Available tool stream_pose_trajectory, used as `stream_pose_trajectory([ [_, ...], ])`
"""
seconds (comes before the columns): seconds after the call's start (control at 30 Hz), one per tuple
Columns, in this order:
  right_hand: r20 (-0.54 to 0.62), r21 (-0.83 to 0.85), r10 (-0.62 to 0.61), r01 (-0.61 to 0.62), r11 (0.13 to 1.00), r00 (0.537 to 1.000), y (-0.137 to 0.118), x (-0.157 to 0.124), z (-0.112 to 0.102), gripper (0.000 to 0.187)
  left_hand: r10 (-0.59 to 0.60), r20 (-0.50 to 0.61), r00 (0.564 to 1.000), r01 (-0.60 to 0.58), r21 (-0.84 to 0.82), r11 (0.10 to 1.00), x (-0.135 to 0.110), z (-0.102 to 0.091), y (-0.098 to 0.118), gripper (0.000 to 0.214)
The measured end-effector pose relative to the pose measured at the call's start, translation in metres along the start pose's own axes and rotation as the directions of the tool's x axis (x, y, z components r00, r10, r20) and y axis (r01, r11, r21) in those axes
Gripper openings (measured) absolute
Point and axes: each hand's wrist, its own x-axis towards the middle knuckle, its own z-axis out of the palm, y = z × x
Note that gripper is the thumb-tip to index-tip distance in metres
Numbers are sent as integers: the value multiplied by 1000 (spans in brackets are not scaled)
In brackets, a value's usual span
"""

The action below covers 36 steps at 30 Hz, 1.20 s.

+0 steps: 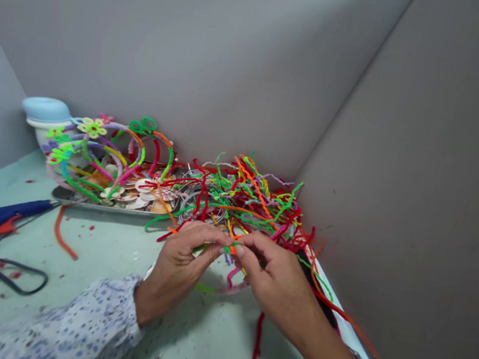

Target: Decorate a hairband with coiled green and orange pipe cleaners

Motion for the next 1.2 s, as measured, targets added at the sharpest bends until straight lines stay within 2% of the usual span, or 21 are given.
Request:
stream_pose_trajectory([
  [0.13, 26, -42, -7, 8, 999, 1000, -4, 0, 0, 25, 101, 59, 993, -106, 92, 990, 3, -1, 5, 14],
  [0.2, 28, -78, -13, 16, 997, 1000, -5, -1, 2, 25, 96, 52, 994, -100, 86, 991, 3, -1, 5, 13],
  [0.4, 23, -90, -53, 55, 994, 998, -5, -4, 3, 27, -67, -5, 998, 66, -7, 998, -1, 2, 2, 8],
  [0.53, 41, -107, -88, 91, 990, 995, -6, -5, 2, 27, -240, -26, 970, 237, -91, 967, -1, 3, 6, 7],
  [0.63, 33, -140, -94, 98, 985, 995, -7, -6, 3, 24, -285, -38, 958, 280, -115, 953, 0, 3, 7, 6],
  [0.97, 5, -196, -144, 142, 970, 990, -1, -6, 12, 18, -306, 2, 952, 304, -135, 943, 3, 5, 7, 6],
  [1.1, -37, -193, -217, 206, 959, 976, 2, -5, 11, 19, -273, 5, 962, 273, -90, 958, 2, 4, 7, 6],
  [1.2, -61, -209, -194, 178, 962, 979, 5, -3, 11, 18, -215, 25, 976, 215, -27, 976, 2, 3, 8, 6],
])
